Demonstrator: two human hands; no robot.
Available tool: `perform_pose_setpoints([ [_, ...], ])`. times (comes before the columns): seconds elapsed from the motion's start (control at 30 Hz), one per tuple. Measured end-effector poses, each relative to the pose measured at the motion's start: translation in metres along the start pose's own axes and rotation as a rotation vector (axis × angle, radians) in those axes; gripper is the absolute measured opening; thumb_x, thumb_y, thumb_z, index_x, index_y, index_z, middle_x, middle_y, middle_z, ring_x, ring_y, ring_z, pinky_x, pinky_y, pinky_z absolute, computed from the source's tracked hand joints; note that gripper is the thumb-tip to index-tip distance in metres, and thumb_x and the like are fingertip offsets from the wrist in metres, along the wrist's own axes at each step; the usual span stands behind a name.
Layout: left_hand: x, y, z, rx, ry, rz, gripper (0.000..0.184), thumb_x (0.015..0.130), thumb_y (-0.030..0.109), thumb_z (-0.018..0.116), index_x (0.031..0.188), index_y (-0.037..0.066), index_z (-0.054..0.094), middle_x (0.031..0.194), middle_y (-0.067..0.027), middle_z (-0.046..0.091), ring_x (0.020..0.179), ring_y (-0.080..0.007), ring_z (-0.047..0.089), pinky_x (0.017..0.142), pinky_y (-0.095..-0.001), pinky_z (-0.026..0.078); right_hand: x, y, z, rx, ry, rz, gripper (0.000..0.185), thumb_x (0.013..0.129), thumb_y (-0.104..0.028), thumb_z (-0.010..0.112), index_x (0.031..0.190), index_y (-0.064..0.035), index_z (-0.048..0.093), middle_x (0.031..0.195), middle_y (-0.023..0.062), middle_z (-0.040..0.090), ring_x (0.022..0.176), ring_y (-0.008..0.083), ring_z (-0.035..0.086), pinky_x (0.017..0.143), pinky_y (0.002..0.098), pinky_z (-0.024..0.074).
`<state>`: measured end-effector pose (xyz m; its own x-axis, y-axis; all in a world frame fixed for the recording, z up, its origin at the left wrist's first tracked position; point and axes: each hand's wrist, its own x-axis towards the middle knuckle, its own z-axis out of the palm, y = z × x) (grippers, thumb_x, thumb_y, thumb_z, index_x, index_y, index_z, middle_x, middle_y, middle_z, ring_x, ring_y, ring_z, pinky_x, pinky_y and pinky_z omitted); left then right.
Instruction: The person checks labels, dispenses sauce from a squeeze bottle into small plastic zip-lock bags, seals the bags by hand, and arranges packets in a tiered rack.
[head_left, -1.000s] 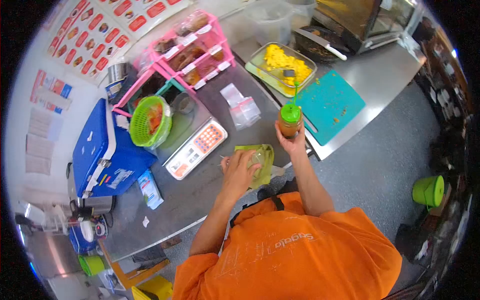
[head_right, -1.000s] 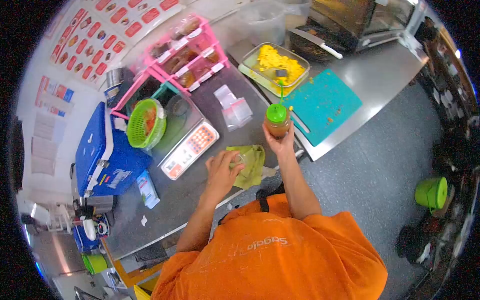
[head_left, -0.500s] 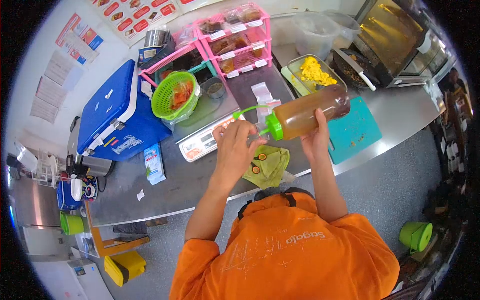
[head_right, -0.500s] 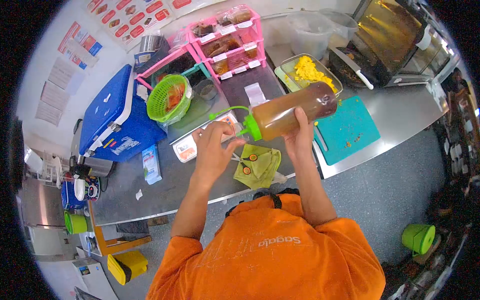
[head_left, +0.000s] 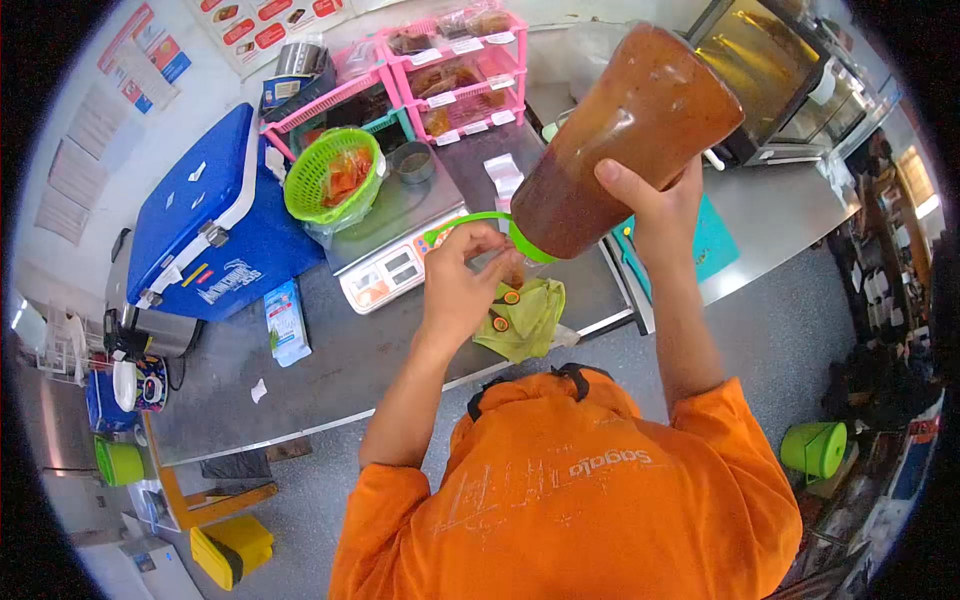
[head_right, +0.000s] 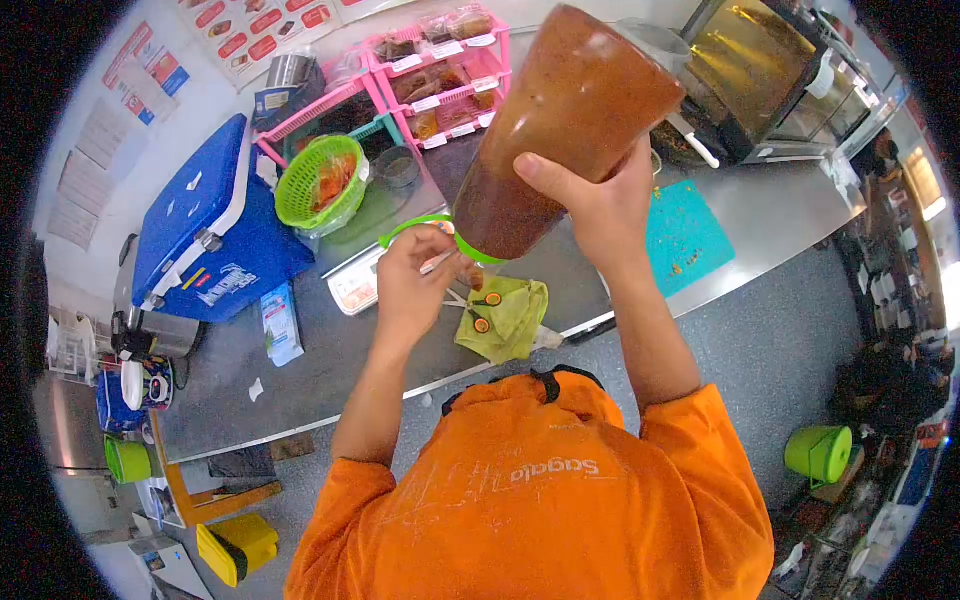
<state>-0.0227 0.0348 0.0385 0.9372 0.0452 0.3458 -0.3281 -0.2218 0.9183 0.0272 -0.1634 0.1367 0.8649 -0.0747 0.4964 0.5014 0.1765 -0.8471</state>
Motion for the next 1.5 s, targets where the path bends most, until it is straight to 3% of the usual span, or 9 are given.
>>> perform_pose_setpoints([
  [0.27,0.003,0.013,-0.023,0.089,-0.06,-0.038,0.026,0.084,0.0,0.068,0.109,-0.004,0.06,0.091,-0.0092,0.068,0.088,-0.0177,0.066,0.083,-0.0315,0.052,-0.003,-0.016,0.022,-0.08,-0.008,-0.093,0.072,0.066,-0.015,0.089,0.122,0.0005,0.046,0.113,0.0114,0.063,0.103,0.0205,0.064,0.091,0.0348,0.0505],
  [0.4,0.005,0.003,-0.031,0.213,-0.159,0.117,0.021,0.088,0.004,0.065,0.107,-0.003,0.061,0.091,-0.0101,0.068,0.088,-0.0198,0.066,0.084,-0.0327,0.051,-0.006,-0.015,0.027,-0.093,-0.002,-0.11,0.073,0.066,-0.015,0.089,0.122,0.0008,0.046,0.114,0.0115,0.063,0.103,0.0204,0.064,0.091,0.0347,0.0505],
  [0.63,-0.001,0.002,-0.032,0.143,-0.204,-0.057,0.016,0.094,0.013,0.06,0.098,-0.002,0.062,0.087,-0.009,0.068,0.084,-0.0171,0.065,0.078,-0.0302,0.049,-0.005,0.01,0.024,-0.013,0.095,-0.06,0.068,0.07,-0.015,0.086,0.123,-0.0022,0.046,0.113,0.0102,0.063,0.101,0.0205,0.064,0.09,0.0339,0.0506],
  [0.9,-0.002,-0.018,-0.025,-0.209,-0.196,-0.179,0.018,0.096,0.016,0.06,0.094,-0.002,0.061,0.084,-0.0061,0.068,0.079,-0.0103,0.064,0.073,-0.0273,0.051,-0.041,0.109,-0.009,0.66,0.343,0.898,0.061,0.086,-0.043,0.067,0.133,-0.0109,0.045,0.125,0.009,0.056,0.116,0.0277,0.055,0.098,0.0514,0.0453],
  [1.03,0.002,-0.018,-0.015,-0.451,-0.071,-0.171,0.014,0.098,0.014,0.057,0.1,0.0,0.059,0.09,-0.0096,0.068,0.083,-0.0188,0.068,0.077,-0.0316,0.054,-0.082,0.193,-0.034,1.008,0.389,0.92,0.057,0.086,-0.046,0.065,0.128,-0.0117,0.051,0.125,0.0103,0.056,0.116,0.0289,0.055,0.099,0.0489,0.0475],
  [1.2,0.005,-0.01,-0.012,-0.55,0.119,-0.344,0.015,0.099,0.014,0.055,0.107,0.001,0.055,0.091,-0.0123,0.068,0.085,-0.0238,0.07,0.076,-0.0334,0.054,-0.136,0.293,-0.095,1.209,0.727,0.877,0.05,0.086,-0.047,0.064,0.117,-0.0083,0.058,0.123,0.0114,0.056,0.106,0.0305,0.058,0.089,0.045,0.0563],
  [1.27,0.01,-0.018,-0.014,-0.62,0.128,-0.33,0.017,0.1,0.018,0.054,0.108,0.003,0.052,0.092,-0.0138,0.068,0.083,-0.0266,0.07,0.075,-0.0347,0.055,-0.149,0.314,-0.129,1.581,0.745,0.892,0.056,0.088,-0.049,0.061,0.121,-0.0038,0.055,0.124,0.018,0.055,0.104,0.0362,0.058,0.087,0.0482,0.0569],
  [1.43,0.012,-0.019,-0.019,-0.646,0.146,-0.289,0.018,0.101,0.019,0.051,0.109,0.003,0.048,0.093,-0.015,0.068,0.082,-0.0283,0.07,0.072,-0.0372,0.056,-0.149,0.279,-0.114,1.562,0.882,0.908,0.068,0.091,-0.054,0.054,0.132,-0.0006,0.046,0.127,0.0233,0.051,0.106,0.0385,0.058,0.09,0.0489,0.0558],
  [1.5,0.01,-0.014,-0.021,-0.659,0.148,-0.227,0.018,0.101,0.018,0.05,0.111,0.003,0.047,0.091,-0.0152,0.068,0.083,-0.0283,0.071,0.071,-0.0369,0.056,-0.166,0.258,-0.075,1.118,0.901,0.979,0.07,0.094,-0.054,0.051,0.139,-0.0015,0.04,0.132,0.0209,0.049,0.113,0.0394,0.056,0.093,0.0513,0.0526],
])
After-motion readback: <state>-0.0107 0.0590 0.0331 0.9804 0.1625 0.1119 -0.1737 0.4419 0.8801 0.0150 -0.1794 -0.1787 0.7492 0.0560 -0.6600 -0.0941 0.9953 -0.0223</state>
